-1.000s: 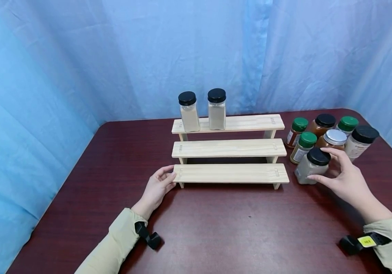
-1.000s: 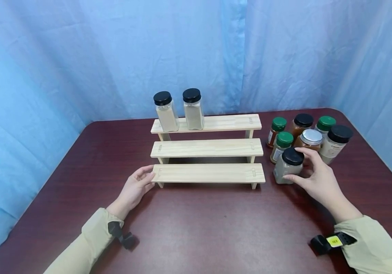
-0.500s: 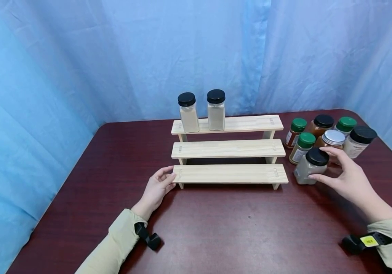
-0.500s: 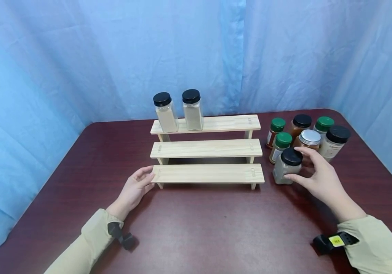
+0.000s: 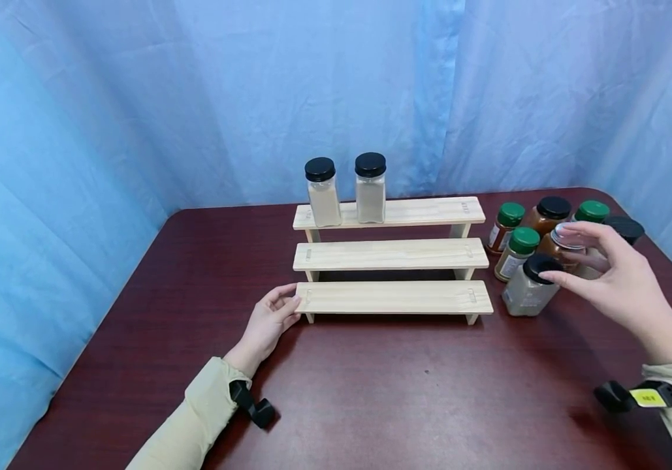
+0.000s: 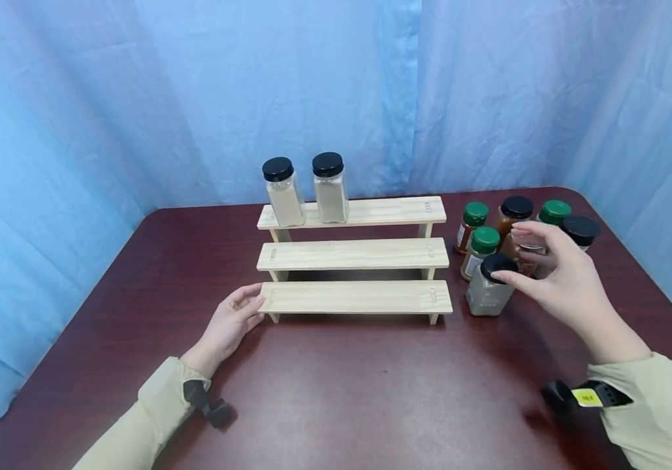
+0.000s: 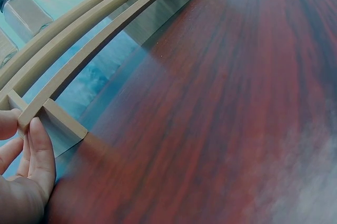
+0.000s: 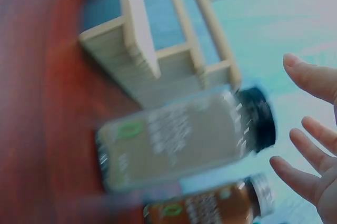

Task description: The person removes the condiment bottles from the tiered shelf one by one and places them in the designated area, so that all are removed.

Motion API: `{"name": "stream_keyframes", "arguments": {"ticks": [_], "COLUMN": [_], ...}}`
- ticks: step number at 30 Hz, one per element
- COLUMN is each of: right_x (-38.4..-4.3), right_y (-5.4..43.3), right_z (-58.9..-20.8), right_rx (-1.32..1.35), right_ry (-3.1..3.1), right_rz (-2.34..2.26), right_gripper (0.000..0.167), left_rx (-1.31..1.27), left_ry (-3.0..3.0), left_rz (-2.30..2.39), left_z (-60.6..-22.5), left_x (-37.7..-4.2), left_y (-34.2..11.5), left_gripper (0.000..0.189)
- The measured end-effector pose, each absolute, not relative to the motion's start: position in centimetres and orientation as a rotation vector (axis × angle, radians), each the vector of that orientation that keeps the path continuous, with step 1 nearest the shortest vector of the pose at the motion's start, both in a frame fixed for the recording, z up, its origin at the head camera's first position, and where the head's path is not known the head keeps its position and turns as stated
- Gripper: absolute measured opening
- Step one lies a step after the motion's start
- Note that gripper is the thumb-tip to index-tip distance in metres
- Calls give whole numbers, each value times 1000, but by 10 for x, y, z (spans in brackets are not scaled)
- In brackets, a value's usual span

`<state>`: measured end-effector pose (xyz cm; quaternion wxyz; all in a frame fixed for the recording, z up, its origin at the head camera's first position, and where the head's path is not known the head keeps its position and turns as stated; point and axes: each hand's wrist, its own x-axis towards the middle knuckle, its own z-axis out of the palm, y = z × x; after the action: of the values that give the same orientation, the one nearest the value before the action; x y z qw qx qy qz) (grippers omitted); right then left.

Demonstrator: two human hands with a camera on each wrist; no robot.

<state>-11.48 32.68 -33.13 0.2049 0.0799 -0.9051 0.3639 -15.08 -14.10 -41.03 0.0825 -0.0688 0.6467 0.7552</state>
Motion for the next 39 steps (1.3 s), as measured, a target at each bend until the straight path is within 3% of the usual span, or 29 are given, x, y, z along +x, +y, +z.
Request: {"name": "stream_keyframes", "arguments": {"ticks": [15,39], "right_x": [-141,-210], "right_y": [262,178], "right_z": [-288,-264], "right_rx": [526,566], "right_ry": [-2361,-2560], "right_rz": [1282,1365], "right_gripper": [61,69], "left_rx": [-212,-224], "left_ry": [1932,1916], "left_rz": [2251,2243], "left_z": [-409,-410], "left_x": [-150,-151], "left_y": [-141,-141], "left_gripper": [41,40]}}
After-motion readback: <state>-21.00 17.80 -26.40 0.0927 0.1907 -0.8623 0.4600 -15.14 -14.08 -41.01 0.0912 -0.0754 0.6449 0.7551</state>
